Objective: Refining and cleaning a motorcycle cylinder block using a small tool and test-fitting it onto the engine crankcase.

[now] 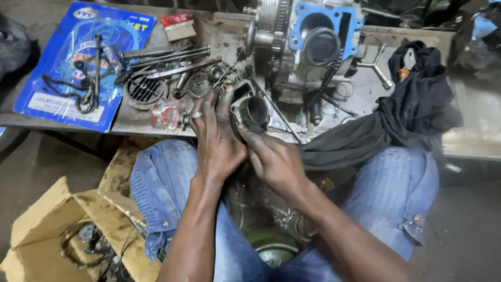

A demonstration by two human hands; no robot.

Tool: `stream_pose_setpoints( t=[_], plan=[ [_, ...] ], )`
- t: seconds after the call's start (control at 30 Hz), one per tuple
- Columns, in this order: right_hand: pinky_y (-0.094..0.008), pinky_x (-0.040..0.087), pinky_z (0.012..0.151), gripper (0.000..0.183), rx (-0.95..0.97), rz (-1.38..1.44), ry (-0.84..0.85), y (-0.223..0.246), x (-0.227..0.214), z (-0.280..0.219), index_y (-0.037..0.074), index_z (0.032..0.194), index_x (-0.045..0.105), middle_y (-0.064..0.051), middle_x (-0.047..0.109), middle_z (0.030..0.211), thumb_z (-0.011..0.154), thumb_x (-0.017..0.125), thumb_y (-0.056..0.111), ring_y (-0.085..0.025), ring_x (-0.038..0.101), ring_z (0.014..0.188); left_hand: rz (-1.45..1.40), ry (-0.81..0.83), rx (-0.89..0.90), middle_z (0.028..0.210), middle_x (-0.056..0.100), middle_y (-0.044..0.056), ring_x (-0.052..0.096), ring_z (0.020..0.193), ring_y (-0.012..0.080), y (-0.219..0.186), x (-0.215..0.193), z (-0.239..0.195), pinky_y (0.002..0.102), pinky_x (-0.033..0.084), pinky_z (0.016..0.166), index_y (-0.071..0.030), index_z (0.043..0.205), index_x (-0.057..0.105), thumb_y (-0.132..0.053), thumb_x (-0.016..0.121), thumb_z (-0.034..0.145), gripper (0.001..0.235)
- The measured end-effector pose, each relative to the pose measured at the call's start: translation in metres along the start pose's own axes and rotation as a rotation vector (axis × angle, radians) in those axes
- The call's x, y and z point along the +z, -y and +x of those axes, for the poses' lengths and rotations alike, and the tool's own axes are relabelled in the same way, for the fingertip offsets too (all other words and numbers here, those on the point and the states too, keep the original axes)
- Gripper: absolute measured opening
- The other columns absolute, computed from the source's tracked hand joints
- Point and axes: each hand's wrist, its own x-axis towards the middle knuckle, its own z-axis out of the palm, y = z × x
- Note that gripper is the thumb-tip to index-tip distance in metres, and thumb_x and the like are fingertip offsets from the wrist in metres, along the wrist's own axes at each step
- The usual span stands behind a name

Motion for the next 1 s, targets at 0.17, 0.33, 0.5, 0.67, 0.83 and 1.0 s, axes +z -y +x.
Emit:
stream_pose_setpoints(
  t=[0.17, 0.33, 0.5, 0.67, 0.83, 1.0],
  plan=[
    [-0.057, 0.058, 0.083, 0.041, 0.281, 0.002, 0.167, -0.036, -0.005, -0.016, 0.018, 0.132, 0.069, -0.020, 0.077, 0.108, 0.092, 0.059, 0.019, -0.043, 0.073, 0.098, -0.101, 0.039, -0.108, 0.143, 0.043, 0.023, 0.033, 0.132, 0.0479, 0.004, -0.002, 0.000, 0.064, 0.026, 0.111, -0.017, 0.161, 0.027, -0.009, 0.087, 0.061, 0.116],
    [-0.054, 0.059, 0.084, 0.041, 0.049, 0.120, 0.014, -0.003, -0.036, 0.011, 0.016, 0.135, 0.066, -0.019, 0.076, 0.109, 0.095, 0.056, 0.012, -0.043, 0.072, 0.099, -0.107, 0.032, -0.118, 0.142, 0.044, 0.022, 0.035, 0.131, 0.0472, 0.005, 0.001, -0.001, 0.063, 0.028, 0.109, -0.017, 0.160, 0.026, -0.007, 0.085, 0.063, 0.114],
    [-0.071, 0.051, 0.084, 0.055, 0.081, 0.141, 0.081, 0.009, -0.015, 0.040, 0.008, 0.150, 0.041, -0.035, 0.069, 0.113, 0.098, 0.057, 0.015, -0.057, 0.066, 0.101, -0.059, 0.022, -0.043, 0.142, 0.044, 0.021, 0.035, 0.130, 0.0455, 0.012, 0.008, -0.003, 0.059, 0.029, 0.109, -0.019, 0.162, 0.024, -0.008, 0.079, 0.070, 0.107],
    [-0.054, 0.055, 0.058, 0.027, -0.160, -0.290, 0.036, 0.018, -0.007, 0.033, 0.013, 0.114, 0.070, -0.016, 0.062, 0.078, 0.093, 0.053, 0.018, -0.044, 0.066, 0.072, 0.036, 0.003, 0.029, 0.145, 0.044, 0.020, 0.037, 0.132, 0.0448, 0.010, 0.002, -0.003, 0.056, 0.029, 0.110, -0.016, 0.160, 0.028, 0.001, 0.068, 0.079, 0.092],
    [-0.055, 0.056, 0.059, 0.034, -0.031, -0.316, 0.277, 0.017, -0.035, 0.003, 0.019, 0.121, 0.071, -0.019, 0.067, 0.081, 0.092, 0.053, 0.021, -0.044, 0.068, 0.071, -0.061, 0.050, -0.055, 0.146, 0.043, 0.022, 0.034, 0.134, 0.0475, 0.009, -0.004, -0.006, 0.061, 0.027, 0.111, -0.021, 0.162, 0.025, -0.005, 0.078, 0.072, 0.105],
    [-0.051, 0.060, 0.071, 0.029, 0.299, -0.363, 0.336, -0.028, -0.039, -0.013, 0.027, 0.116, 0.074, -0.015, 0.075, 0.093, 0.089, 0.064, 0.030, -0.039, 0.074, 0.083, -0.109, 0.034, -0.063, 0.147, 0.043, 0.021, 0.036, 0.135, 0.0464, -0.002, -0.014, 0.006, 0.059, 0.028, 0.111, -0.020, 0.161, 0.024, -0.009, 0.085, 0.065, 0.115]
  ],
)
